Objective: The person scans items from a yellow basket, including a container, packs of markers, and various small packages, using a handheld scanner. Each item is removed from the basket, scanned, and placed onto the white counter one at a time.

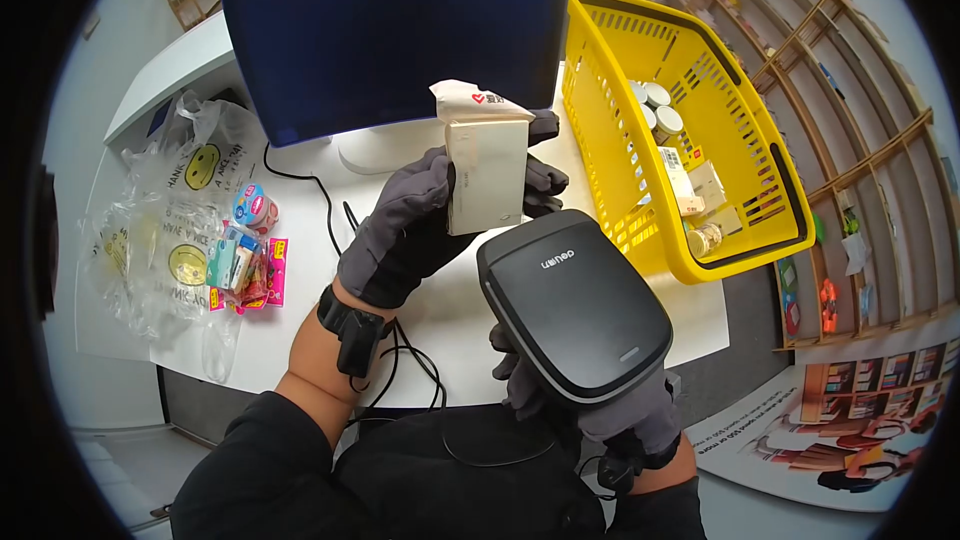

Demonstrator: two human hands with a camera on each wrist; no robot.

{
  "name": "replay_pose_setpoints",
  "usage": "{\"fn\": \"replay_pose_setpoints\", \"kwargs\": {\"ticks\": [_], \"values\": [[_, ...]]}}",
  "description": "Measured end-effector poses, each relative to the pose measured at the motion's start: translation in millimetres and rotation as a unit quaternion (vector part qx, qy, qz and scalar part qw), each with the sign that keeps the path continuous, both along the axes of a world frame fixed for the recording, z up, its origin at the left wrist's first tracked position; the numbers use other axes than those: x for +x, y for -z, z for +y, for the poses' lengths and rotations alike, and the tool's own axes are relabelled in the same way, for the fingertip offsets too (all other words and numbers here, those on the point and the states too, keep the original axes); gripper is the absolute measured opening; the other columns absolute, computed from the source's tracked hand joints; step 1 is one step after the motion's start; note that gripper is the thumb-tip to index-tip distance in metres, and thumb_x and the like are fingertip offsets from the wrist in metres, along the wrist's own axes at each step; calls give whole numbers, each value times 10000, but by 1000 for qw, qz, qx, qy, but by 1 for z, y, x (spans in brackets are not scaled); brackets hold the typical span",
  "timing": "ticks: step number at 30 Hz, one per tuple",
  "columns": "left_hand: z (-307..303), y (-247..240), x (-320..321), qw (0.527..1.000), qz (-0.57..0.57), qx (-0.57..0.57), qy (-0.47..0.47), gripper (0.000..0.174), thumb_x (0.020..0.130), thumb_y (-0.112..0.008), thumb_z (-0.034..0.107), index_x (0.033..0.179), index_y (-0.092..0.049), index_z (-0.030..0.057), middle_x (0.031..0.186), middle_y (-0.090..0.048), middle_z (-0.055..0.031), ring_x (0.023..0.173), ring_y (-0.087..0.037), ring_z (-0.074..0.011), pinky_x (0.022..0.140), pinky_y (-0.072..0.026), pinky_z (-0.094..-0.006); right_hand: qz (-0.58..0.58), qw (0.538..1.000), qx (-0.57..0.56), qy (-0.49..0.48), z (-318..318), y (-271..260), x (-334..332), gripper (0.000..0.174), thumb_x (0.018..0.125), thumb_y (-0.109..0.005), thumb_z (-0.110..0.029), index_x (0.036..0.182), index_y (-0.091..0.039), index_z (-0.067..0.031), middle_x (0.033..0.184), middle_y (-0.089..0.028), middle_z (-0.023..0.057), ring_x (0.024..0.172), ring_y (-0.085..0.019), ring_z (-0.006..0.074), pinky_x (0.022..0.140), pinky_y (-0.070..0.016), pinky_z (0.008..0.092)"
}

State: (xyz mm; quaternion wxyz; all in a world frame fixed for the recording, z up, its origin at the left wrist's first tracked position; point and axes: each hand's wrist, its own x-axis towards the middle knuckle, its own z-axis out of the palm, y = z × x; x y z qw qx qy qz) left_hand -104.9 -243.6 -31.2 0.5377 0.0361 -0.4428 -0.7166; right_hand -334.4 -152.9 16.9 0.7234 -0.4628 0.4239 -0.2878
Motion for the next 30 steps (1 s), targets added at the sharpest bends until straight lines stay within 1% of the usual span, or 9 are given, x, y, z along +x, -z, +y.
{"fn": "replay_pose_setpoints", "kwargs": {"ticks": [5,9,11,16,20,22,25,27,30], "values": [[-4,5,-8,1000,-18,4,-2,821,983,-706,486,1547,-438,-46,1297,-688,-205,1227,-666,-311,1116,-504,-446,-99,994,-49,-23,3,20,-16,717,1016,-550,-548,1291,-597,113,700,-613,135,569,-626,260,522,-538,332],[11,-14,2,998,-42,3,-56,757,983,-737,387,1544,-455,-36,1289,-694,-193,1196,-682,-274,1087,-528,-424,57,991,-121,-16,7,54,-48,708,1033,-535,-519,1317,-573,128,616,-549,75,525,-573,228,523,-508,311],[44,-32,19,986,-92,-1,-140,737,965,-752,332,1539,-466,-31,1282,-699,-185,1186,-686,-260,1072,-537,-414,117,993,34,0,0,67,-60,728,1042,-507,-511,1362,-536,143,609,-527,73,533,-557,211,540,-486,293],[107,-48,40,928,-215,-78,-295,774,819,-821,86,1522,-513,-19,1266,-719,-150,1157,-696,-206,1027,-562,-381,24,996,-85,9,-19,144,-93,739,1043,-481,-514,1392,-513,136,628,-527,71,512,-530,207,526,-465,291],[166,-49,93,817,-450,-130,-336,853,698,-857,43,1491,-553,-41,1306,-709,-127,1167,-694,-199,1019,-548,-361,-84,993,79,-14,-25,167,-115,748,1028,-519,-531,1349,-555,144,596,-532,89,596,-590,256,593,-512,351],[202,-50,99,774,-465,32,-428,826,702,-852,52,1478,-580,-21,1279,-720,-125,1117,-708,-173,936,-570,-345,-95,993,61,-32,-25,175,-117,761,1024,-517,-533,1408,-511,124,654,-548,82,598,-594,248,536,-468,318],[238,-49,124,636,-617,185,-425,767,724,-839,66,1456,-615,3,1180,-757,-117,1029,-722,-142,846,-577,-318,-96,992,70,-43,-25,173,-122,783,1020,-518,-543,1444,-485,114,678,-555,80,613,-602,248,506,-448,304],[255,-30,134,492,-697,305,-425,797,727,-848,272,1436,-625,-15,1056,-748,-114,910,-678,-160,833,-549,-333,-90,991,85,-43,-27,172,-121,808,1017,-521,-564,1457,-475,113,669,-553,81,642,-614,256,502,-451,308],[267,9,151,400,-740,315,-440,795,738,-851,338,1421,-637,-7,1001,-749,-129,883,-692,-164,809,-552,-326,-57,995,65,-58,-27,175,-124,840,1009,-526,-595,1466,-470,108,665,-551,80,644,-614,253,487,-444,306]]}}
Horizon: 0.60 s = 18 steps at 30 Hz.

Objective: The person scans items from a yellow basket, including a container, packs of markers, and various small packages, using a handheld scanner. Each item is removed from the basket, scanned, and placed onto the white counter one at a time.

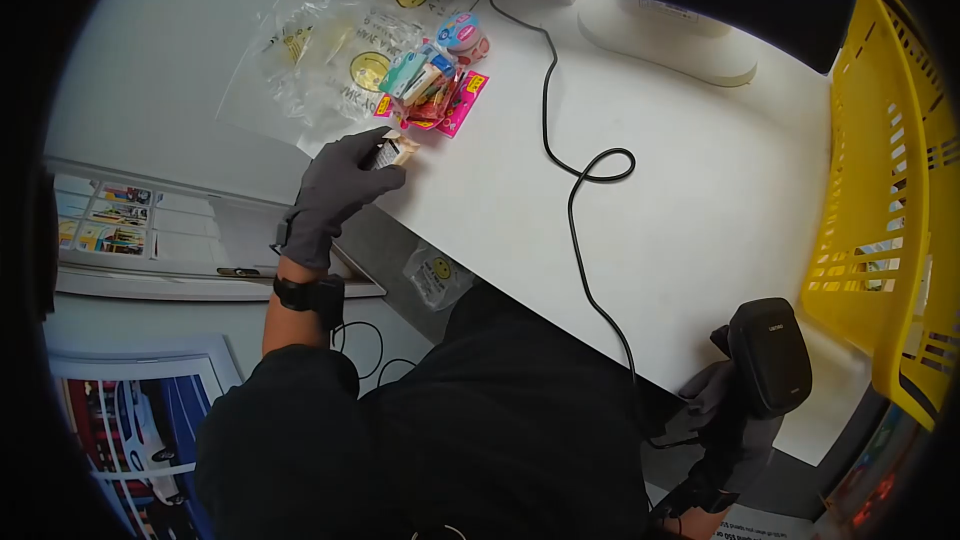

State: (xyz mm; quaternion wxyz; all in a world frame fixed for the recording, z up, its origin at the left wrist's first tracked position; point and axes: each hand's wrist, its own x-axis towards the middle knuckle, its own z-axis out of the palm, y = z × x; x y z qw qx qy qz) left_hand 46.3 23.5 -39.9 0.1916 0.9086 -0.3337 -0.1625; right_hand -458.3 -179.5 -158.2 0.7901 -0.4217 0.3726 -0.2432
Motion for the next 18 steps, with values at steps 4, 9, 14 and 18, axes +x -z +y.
{"fn": "replay_pose_setpoints", "kwargs": {"ticks": [4,9,14,18], "values": [[2,39,13,990,-136,21,4,747,736,-836,430,1362,-690,48,932,-753,-162,822,-727,-243,772,-569,-372,22,1000,-1,-2,2,-11,1,877,994,-546,-628,1472,-468,102,666,-554,74,643,-610,241,468,-434,296],[-11,37,9,987,-148,56,-17,682,730,-824,495,1254,-745,66,936,-761,-182,863,-738,-344,760,-565,-441,11,1000,0,5,4,-9,4,898,979,-569,-645,1474,-469,97,668,-555,63,630,-593,216,458,-424,277],[-12,21,4,959,-234,146,60,640,753,-802,518,1204,-758,65,921,-761,-173,861,-739,-347,746,-557,-438,-13,999,-49,-7,7,-3,1,888,987,-562,-638,1474,-468,98,662,-550,63,628,-587,206,458,-426,280],[-9,-47,-17,961,-227,157,3,537,811,-760,504,1110,-784,58,927,-763,-176,839,-733,-344,752,-550,-421,-37,998,-44,2,11,-9,8,869,982,-569,-618,1465,-482,100,656,-541,65,615,-579,206,459,-432,281]]}}
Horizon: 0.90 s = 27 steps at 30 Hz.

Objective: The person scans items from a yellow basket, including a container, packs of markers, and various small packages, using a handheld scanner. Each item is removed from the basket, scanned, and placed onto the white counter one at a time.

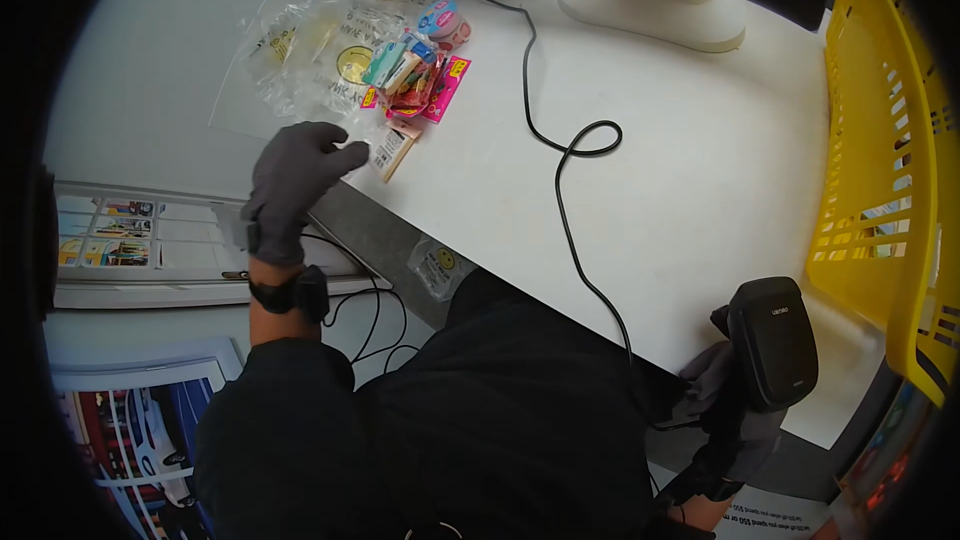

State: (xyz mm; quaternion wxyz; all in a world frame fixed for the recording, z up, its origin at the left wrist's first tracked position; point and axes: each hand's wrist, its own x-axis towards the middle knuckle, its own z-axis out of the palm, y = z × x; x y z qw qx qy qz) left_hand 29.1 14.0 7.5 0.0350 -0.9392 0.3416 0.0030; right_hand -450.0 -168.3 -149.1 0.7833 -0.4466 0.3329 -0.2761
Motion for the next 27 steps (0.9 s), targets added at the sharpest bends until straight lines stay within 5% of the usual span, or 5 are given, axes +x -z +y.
{"fn": "replay_pose_setpoints", "kwargs": {"ticks": [3,5,7,16,27], "values": [[-26,-58,-46,992,74,-98,23,314,867,-744,287,1030,-794,24,935,-760,-166,871,-727,-282,773,-541,-383,40,998,38,-16,-2,-14,-1,761,989,-585,-522,1429,-526,96,680,-577,88,624,-599,214,484,-467,302],[-44,-64,-61,950,65,-209,223,218,860,-709,69,1054,-789,10,945,-762,-140,883,-719,-229,783,-539,-359,-21,988,140,-62,-16,-34,-9,704,691,-723,-20,1369,-578,105,867,-736,189,771,-726,280,711,-616,391],[-77,-79,-84,928,106,-202,295,294,856,-682,-36,1125,-780,28,991,-768,-120,879,-713,-194,784,-542,-351,10,990,121,-75,-18,-36,-14,682,608,-742,24,1281,-641,65,910,-759,174,804,-739,266,731,-616,376],[-302,-147,-221,617,160,-189,747,301,1011,-608,18,1289,-716,49,1228,-748,-111,992,-733,-174,840,-607,-323,-82,987,86,-108,-20,-36,-26,425,704,-792,-75,1110,-698,11,932,-770,117,801,-725,186,739,-592,335],[-503,-63,-427,637,-75,166,749,490,799,-792,267,1268,-763,128,1106,-785,-137,1033,-742,-325,910,-575,-402,-153,966,142,-154,-32,-31,-33,464,776,-746,-93,1211,-651,34,969,-753,158,815,-725,224,760,-607,342]]}}
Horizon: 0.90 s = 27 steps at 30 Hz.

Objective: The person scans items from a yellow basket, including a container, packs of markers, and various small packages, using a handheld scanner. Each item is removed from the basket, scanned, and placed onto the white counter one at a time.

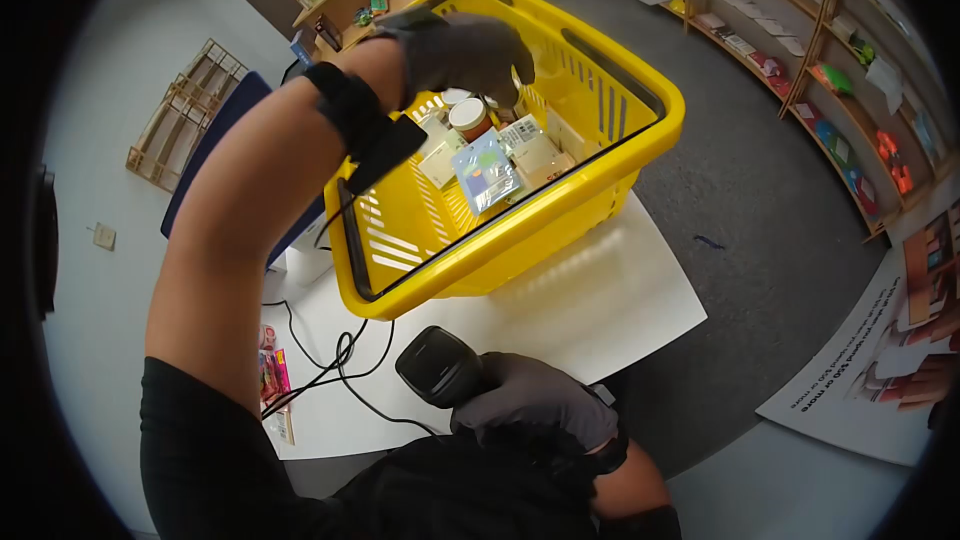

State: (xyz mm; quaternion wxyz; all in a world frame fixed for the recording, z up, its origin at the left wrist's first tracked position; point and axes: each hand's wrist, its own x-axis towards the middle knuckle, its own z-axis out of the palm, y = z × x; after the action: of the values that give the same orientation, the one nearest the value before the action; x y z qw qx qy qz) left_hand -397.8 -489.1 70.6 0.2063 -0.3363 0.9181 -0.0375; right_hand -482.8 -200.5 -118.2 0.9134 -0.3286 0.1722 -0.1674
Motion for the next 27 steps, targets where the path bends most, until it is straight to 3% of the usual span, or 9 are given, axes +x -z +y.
{"fn": "replay_pose_setpoints", "kwargs": {"ticks": [3,5,6,9,14,17,22,25,27], "values": [[-8,47,-11,995,-97,-28,8,599,752,-828,349,1292,-744,105,1097,-781,-161,1008,-743,-324,884,-575,-410,20,1000,-4,-17,-3,-2,-2,429,799,-743,-103,1195,-657,37,971,-751,145,821,-724,215,760,-603,334],[-6,67,-6,973,-38,151,-168,624,748,-824,431,1239,-757,52,1069,-779,-186,968,-740,-320,865,-570,-424,18,999,-27,-21,-3,1,-2,419,813,-738,-112,1196,-658,38,970,-750,137,824,-724,213,755,-599,330],[-7,80,-7,973,-41,153,-166,624,748,-824,431,1239,-757,52,1069,-779,-186,968,-740,-320,865,-570,-424,17,999,-38,-24,-3,3,-1,415,820,-735,-116,1197,-658,38,969,-750,134,825,-724,212,753,-598,328],[-7,109,-10,974,-31,155,-166,700,675,-878,632,1041,-814,39,1011,-781,-158,971,-735,-318,853,-562,-442,12,999,-38,-25,-4,2,-2,419,822,-735,-114,1202,-655,41,965,-749,134,823,-724,213,745,-598,330],[20,89,-22,982,22,125,-143,629,712,-844,501,1109,-790,16,998,-786,-160,941,-734,-317,853,-564,-450,3,1000,-2,2,1,-4,-2,422,830,-728,-118,1211,-649,45,956,-750,137,817,-723,214,733,-599,337],[45,69,-32,991,-57,24,-118,523,808,-791,445,1124,-789,28,1040,-784,-155,948,-732,-320,871,-561,-442,25,999,-12,26,7,-1,1,430,836,-724,-130,1221,-646,46,945,-750,139,808,-720,211,722,-598,337],[37,87,-27,988,-142,-34,-47,425,927,-690,371,1180,-772,41,1103,-781,-138,949,-732,-300,884,-557,-436,40,997,-1,69,15,-8,0,420,861,-714,-166,1221,-647,39,919,-748,144,789,-713,204,695,-591,334],[29,90,-14,975,49,203,-75,371,1001,-610,301,1238,-742,48,1114,-778,-107,954,-737,-253,874,-562,-412,35,994,-4,99,21,-16,1,365,866,-725,-213,1136,-665,25,871,-730,106,750,-691,175,670,-559,316],[-89,219,13,977,101,172,-79,378,1009,-608,319,1248,-730,53,1103,-779,-88,948,-737,-202,823,-570,-373,34,991,-7,128,25,-15,-1,345,869,-730,-236,1094,-675,19,847,-722,87,731,-680,160,658,-542,307]]}}
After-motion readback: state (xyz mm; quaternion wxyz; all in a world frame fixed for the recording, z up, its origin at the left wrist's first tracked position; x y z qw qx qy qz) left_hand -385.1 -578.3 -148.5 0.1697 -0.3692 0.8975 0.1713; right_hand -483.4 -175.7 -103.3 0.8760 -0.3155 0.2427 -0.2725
